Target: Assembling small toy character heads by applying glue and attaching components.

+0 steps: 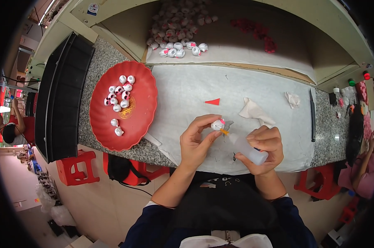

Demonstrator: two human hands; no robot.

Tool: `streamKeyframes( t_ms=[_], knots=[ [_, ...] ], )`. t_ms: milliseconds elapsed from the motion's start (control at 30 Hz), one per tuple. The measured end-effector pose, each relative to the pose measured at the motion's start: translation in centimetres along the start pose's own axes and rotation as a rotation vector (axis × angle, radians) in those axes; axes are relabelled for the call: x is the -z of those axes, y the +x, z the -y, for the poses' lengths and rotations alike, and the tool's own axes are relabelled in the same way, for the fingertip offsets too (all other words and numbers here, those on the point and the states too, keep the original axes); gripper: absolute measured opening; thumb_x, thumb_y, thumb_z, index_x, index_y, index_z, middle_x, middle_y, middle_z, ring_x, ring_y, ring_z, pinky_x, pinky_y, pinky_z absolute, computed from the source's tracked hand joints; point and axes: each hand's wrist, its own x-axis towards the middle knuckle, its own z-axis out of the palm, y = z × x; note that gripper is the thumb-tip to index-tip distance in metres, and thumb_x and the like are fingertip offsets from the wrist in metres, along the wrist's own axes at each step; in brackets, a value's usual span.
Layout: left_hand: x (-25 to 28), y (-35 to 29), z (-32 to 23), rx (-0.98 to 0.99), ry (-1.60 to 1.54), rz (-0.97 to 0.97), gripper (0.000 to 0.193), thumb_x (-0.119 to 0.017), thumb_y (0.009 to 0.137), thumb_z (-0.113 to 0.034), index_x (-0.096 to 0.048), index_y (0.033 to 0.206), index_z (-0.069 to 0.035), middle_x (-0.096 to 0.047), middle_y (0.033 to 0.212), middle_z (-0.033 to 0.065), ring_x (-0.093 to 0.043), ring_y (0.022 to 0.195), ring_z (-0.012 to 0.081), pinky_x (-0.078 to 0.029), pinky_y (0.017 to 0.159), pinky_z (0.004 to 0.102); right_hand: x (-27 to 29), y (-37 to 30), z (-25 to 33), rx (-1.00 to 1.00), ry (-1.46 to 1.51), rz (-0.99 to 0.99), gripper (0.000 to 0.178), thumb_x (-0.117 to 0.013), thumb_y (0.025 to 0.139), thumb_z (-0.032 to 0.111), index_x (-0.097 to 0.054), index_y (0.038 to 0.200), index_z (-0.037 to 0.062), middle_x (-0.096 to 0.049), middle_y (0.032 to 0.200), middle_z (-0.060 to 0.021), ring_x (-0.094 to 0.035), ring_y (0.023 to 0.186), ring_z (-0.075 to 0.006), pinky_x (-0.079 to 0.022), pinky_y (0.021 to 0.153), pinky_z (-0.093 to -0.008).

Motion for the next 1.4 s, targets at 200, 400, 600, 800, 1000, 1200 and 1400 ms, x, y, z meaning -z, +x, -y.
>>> streamKeyframes(
  t_ms=[200,400,600,800,1000,1200,1400],
  knots=[
    [0.1,-0.1,0.1,0.018,0.014,-0.027,0.032,-0.056,0.069,0.009,-0.053,0.100,0.001,-0.052,0.102,0.0121,-0.050,0.094,0.0170,-0.040,0.082,0.0279,0.2,0.0,-0.1,-0.020,0.025,0.013,0.044,-0.077,0.048,0.002,-0.053,0.084,0.0042,-0.048,0.074,-0.0074,-0.051,0.057,-0.0142,-0.038,0.047,-0.0228],
    [-0.4,0.4,0.0,0.019,0.005,0.008,0.031,-0.055,0.069,0.009,-0.051,0.100,0.003,-0.052,0.103,0.0121,-0.050,0.095,0.0175,-0.039,0.083,0.0277,0.9,0.1,0.1,-0.009,-0.042,-0.038,0.041,-0.076,0.050,0.001,-0.052,0.083,0.0034,-0.049,0.074,-0.0084,-0.049,0.055,-0.0139,-0.039,0.046,-0.0234],
    [0.0,0.1,-0.1,0.085,-0.134,-0.103,0.033,-0.054,0.070,0.009,-0.047,0.101,0.004,-0.053,0.101,0.0147,-0.051,0.094,0.0173,-0.040,0.081,0.0252,3.4,0.0,-0.3,-0.234,0.130,-0.142,0.036,-0.069,0.057,-0.003,-0.047,0.085,0.0032,-0.046,0.082,-0.0105,-0.048,0.065,-0.0139,-0.043,0.059,-0.0265],
    [0.3,-0.2,0.4,0.109,-0.183,-0.086,0.034,-0.056,0.071,0.004,-0.046,0.103,0.001,-0.052,0.102,0.0141,-0.051,0.091,0.0177,-0.040,0.084,0.0311,8.7,2.7,-0.1,-0.716,0.097,0.044,0.024,-0.055,0.069,-0.006,-0.038,0.084,0.0030,-0.045,0.085,-0.0070,-0.053,0.078,-0.0171,-0.044,0.070,-0.0286],
    [0.1,0.0,0.0,0.144,-0.171,-0.065,0.034,-0.054,0.071,0.007,-0.046,0.103,0.001,-0.052,0.102,0.0141,-0.052,0.092,0.0176,-0.040,0.083,0.0295,8.3,9.6,-9.0,-0.451,-0.564,0.192,0.018,-0.053,0.071,0.005,-0.043,0.086,0.0041,-0.051,0.078,-0.0090,-0.054,0.076,-0.0172,-0.042,0.066,-0.0280],
    [-0.3,0.1,-0.2,0.175,-0.151,-0.023,0.033,-0.053,0.071,0.009,-0.047,0.103,0.002,-0.053,0.101,0.0129,-0.052,0.091,0.0147,-0.040,0.079,0.0228,3.8,16.2,-20.0,-0.117,-1.057,0.293,0.024,-0.057,0.071,0.016,-0.056,0.095,0.0127,-0.057,0.090,-0.0091,-0.054,0.082,-0.0257,-0.043,0.071,-0.0344],
    [0.4,0.0,0.2,0.207,-0.191,0.003,0.033,-0.054,0.071,0.007,-0.047,0.103,0.000,-0.053,0.103,0.0127,-0.051,0.094,0.0163,-0.038,0.082,0.0242,2.9,20.3,-23.2,-0.170,-1.043,0.192,0.030,-0.054,0.076,0.024,-0.054,0.106,0.0214,-0.053,0.103,-0.0064,-0.052,0.090,-0.0216,-0.043,0.076,-0.0340]
  ],
)
